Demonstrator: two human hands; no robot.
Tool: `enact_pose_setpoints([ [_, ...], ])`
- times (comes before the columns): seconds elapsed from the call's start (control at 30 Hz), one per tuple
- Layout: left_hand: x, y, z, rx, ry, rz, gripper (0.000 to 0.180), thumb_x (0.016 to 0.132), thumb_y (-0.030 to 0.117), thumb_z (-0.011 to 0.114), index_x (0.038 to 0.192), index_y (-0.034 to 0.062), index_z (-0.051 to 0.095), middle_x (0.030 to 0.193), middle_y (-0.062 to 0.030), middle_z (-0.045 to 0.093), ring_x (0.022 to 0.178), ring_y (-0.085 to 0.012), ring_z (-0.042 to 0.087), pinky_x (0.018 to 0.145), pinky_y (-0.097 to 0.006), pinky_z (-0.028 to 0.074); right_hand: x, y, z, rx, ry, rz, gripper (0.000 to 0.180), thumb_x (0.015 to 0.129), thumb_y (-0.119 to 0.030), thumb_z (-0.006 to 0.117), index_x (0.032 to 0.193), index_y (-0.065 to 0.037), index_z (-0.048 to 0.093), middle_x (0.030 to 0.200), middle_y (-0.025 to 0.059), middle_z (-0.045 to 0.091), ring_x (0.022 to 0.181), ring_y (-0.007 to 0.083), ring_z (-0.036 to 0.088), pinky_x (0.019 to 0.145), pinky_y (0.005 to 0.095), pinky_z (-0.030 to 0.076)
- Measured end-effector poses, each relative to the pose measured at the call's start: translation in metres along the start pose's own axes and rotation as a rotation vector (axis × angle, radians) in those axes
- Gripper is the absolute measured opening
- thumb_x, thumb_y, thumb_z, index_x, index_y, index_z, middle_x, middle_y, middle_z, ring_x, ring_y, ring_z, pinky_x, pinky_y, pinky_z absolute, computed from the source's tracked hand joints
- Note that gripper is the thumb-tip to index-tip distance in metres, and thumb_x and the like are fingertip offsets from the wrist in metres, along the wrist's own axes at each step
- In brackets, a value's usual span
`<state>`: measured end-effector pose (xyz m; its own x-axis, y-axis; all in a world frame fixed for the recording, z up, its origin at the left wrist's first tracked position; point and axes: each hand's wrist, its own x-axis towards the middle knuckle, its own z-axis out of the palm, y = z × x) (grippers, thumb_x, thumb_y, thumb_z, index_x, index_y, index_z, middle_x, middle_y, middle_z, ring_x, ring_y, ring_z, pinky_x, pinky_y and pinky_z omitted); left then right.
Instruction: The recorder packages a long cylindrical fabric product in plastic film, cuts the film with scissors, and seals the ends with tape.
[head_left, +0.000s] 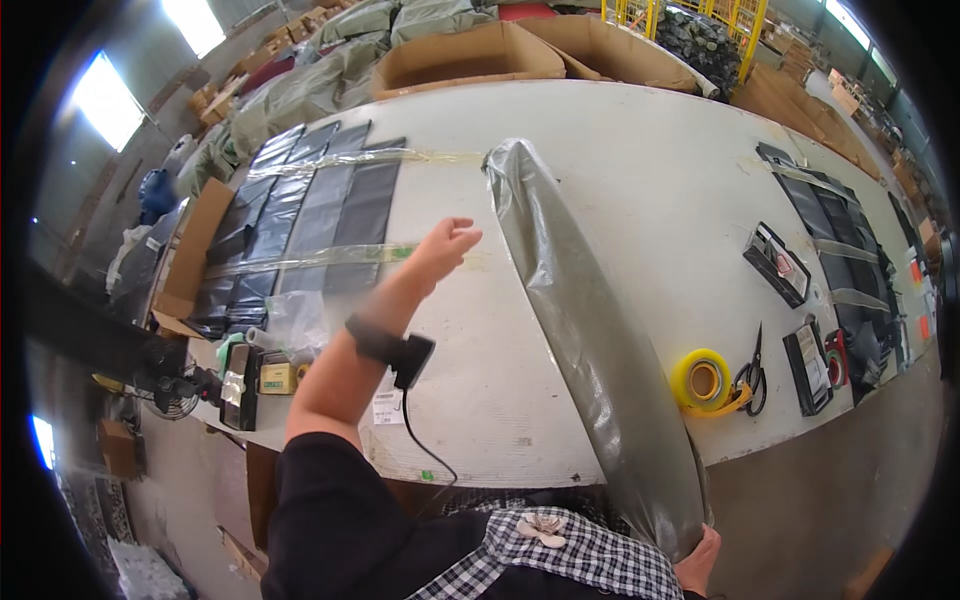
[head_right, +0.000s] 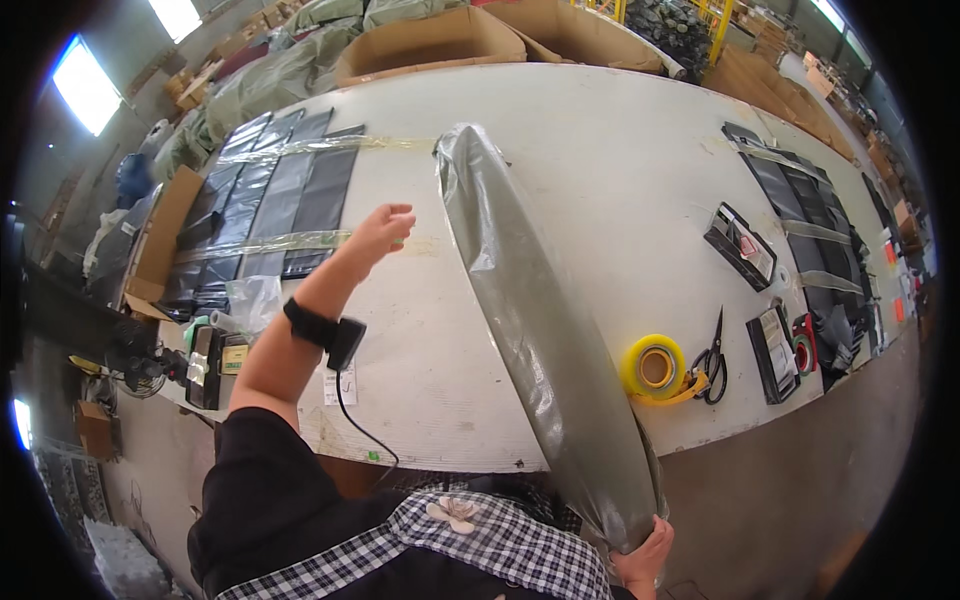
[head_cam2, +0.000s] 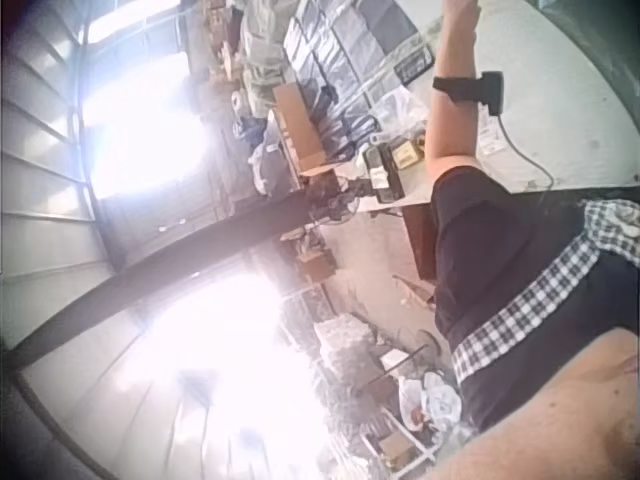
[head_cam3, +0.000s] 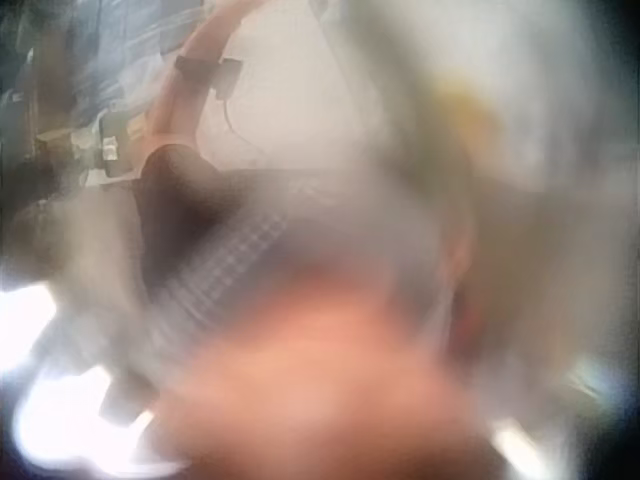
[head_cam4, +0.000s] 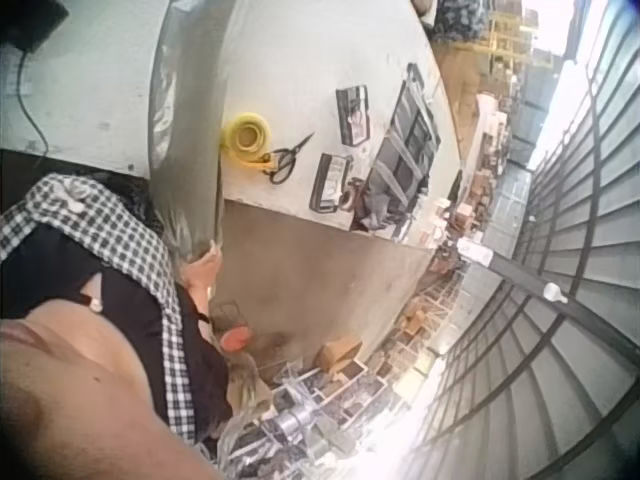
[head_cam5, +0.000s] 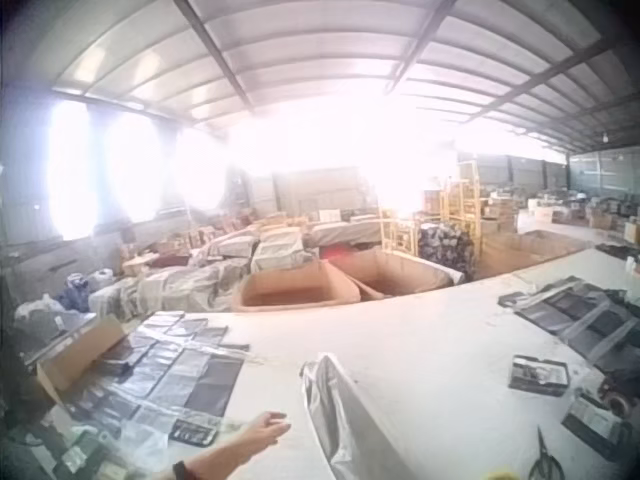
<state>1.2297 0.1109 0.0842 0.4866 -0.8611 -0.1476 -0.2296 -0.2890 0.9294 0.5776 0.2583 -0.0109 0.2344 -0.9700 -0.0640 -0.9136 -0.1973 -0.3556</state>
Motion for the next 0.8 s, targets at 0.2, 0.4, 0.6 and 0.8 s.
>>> enact_pose_setpoints([
  [0.2, 0.077, 0.036, -0.036, 0.28, 0.071, -0.008, 0.07, 0.08, 0.045, 0.064, 0.128, -0.0014, 0.043, 0.12, -0.0224, 0.054, 0.112, -0.0291, 0.052, 0.092, -0.036, 0.043, 0.001, -0.002, 0.012, 0.031, 0.055, -0.019, 0.089, 0.044, -0.016, 0.074, 0.124, -0.006, 0.035, 0.118, 0.0187, 0.041, 0.11, 0.0384, 0.041, 0.095, 0.0462, 0.036],
  [0.4, 0.187, 0.013, -0.023, 0.677, 0.209, 0.221, 0.082, 0.077, 0.053, 0.063, 0.13, -0.0052, 0.042, 0.129, -0.0246, 0.047, 0.123, -0.0347, 0.044, 0.103, -0.039, 0.034, -0.008, -0.014, 0.033, -0.014, 0.147, 0.085, 0.092, 0.046, -0.015, 0.074, 0.128, -0.006, 0.035, 0.121, 0.0192, 0.042, 0.113, 0.0398, 0.04, 0.098, 0.0466, 0.033],
  [0.6, 0.258, -0.026, 0.04, 0.106, 0.173, -0.129, 0.104, 0.07, 0.059, 0.069, 0.136, -0.0097, 0.026, 0.134, -0.0213, 0.044, 0.122, -0.0277, 0.045, 0.103, -0.036, 0.035, -0.047, -0.034, 0.064, 1.471, 0.341, 1.368, 0.071, 0.071, -0.048, 0.058, 0.129, -0.012, 0.041, 0.125, 0.0102, 0.042, 0.117, 0.0377, 0.039, 0.098, 0.0546, 0.03],
  [0.8, 0.286, -0.066, 0.023, -0.357, -0.189, -0.367, 0.076, 0.074, 0.048, 0.07, 0.125, -0.0034, 0.048, 0.116, -0.0154, 0.058, 0.104, -0.0247, 0.057, 0.092, -0.039, 0.044, 0.028, -0.065, 0.086, 2.362, 0.426, 1.14, 0.072, 0.08, -0.063, 0.038, 0.135, -0.018, 0.039, 0.137, 0.0076, 0.041, 0.126, 0.0323, 0.035, 0.104, 0.0529, 0.025],
])
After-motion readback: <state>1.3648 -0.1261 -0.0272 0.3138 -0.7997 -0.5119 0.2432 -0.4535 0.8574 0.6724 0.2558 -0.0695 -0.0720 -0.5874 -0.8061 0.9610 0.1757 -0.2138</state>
